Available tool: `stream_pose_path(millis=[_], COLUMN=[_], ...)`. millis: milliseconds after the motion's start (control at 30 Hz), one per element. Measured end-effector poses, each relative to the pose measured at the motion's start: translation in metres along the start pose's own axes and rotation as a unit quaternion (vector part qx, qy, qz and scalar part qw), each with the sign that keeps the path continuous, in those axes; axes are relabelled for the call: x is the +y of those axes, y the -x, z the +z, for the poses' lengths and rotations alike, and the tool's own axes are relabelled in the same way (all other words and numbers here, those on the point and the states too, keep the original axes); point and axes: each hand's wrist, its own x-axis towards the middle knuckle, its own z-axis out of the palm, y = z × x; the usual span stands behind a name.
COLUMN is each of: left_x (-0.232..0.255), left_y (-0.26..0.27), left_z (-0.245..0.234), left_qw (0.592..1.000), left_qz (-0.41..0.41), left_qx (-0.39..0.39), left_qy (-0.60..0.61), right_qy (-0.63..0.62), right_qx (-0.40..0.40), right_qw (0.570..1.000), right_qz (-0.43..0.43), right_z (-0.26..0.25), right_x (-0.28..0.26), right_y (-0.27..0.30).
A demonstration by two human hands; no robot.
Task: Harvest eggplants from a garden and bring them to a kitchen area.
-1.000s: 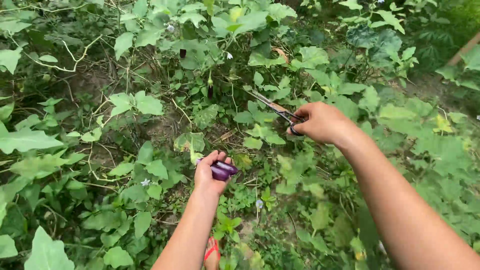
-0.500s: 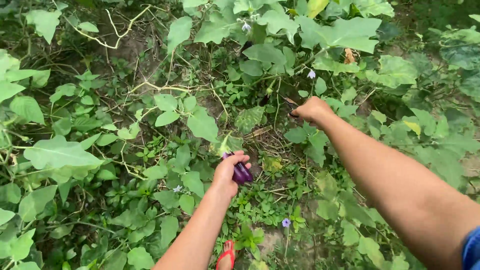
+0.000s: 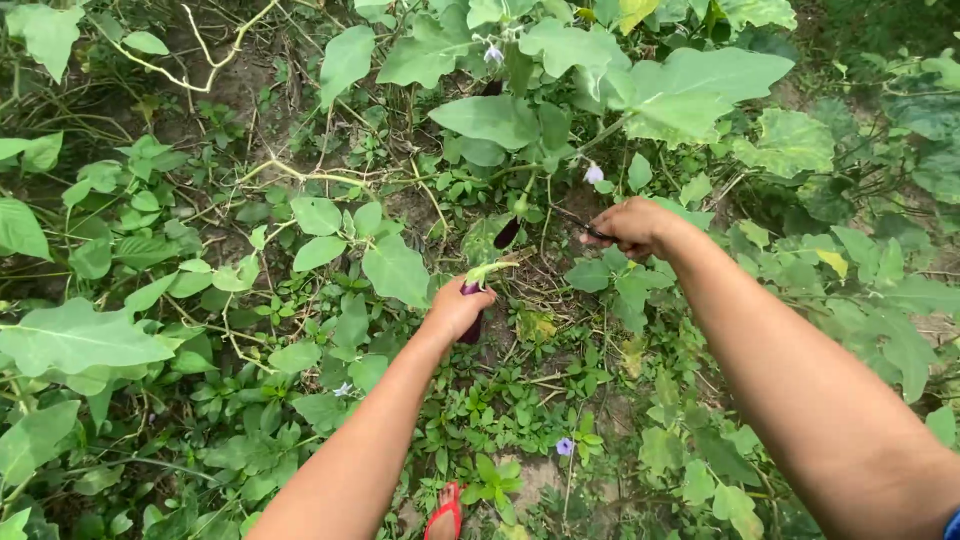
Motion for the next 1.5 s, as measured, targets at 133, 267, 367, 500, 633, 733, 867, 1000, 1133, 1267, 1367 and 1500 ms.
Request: stream_pose_path(millis=[133,267,367,500,633,733,867,1000,1133,1267,1367,1500], left_x=[0.015,0.070,0.093,0.103,0.101,0.098,0.103,0.103,0.113,0.130,0.153,0.174], left_y=[-0.066,-0.055,-0.036,-0.015,-0.002,0.003,0.025,0.053,0.081,0.092,0.099,0.109], left_z=[0.004,0.002,0.006,0.001,-0.008,-0.007,0.000,0.014,0.044,0.089,0.125,0.175], left_qw=[0.962,0.990,0.980,0.867,0.781,0.766,0.737,0.783,0.813,0.788,0.747,0.730], left_qz=[0.155,0.046,-0.084,-0.075,-0.098,-0.126,-0.143,-0.153,-0.164,-0.132,-0.128,-0.180], left_qx=[0.126,-0.051,-0.146,-0.173,-0.190,-0.197,-0.205,-0.179,-0.196,-0.258,-0.298,-0.285], left_qy=[-0.185,-0.123,0.107,0.462,0.586,0.598,0.628,0.575,0.522,0.543,0.581,0.595], right_qy=[-0.079,-0.161,-0.187,-0.191,-0.180,-0.163,-0.101,-0.082,-0.121,-0.195,-0.223,-0.216], right_qx=[-0.092,-0.166,-0.222,-0.227,-0.258,-0.237,-0.074,-0.059,-0.040,0.003,0.046,0.148], right_qw=[0.993,0.973,0.957,0.955,0.949,0.958,0.991,0.995,0.992,0.981,0.974,0.965], right_qz=[-0.010,0.004,0.007,0.003,0.013,0.010,-0.041,0.016,0.027,0.012,0.006,-0.017], right_z=[-0.022,-0.038,-0.040,-0.032,-0.019,0.000,0.029,0.038,0.039,0.026,0.011,0.001], right_x=[-0.003,-0.011,-0.012,-0.018,-0.010,0.001,0.006,0.021,0.062,0.073,0.084,0.110], right_y=[0.024,0.027,0.022,0.032,0.021,0.013,0.049,0.080,0.085,0.139,0.183,0.231])
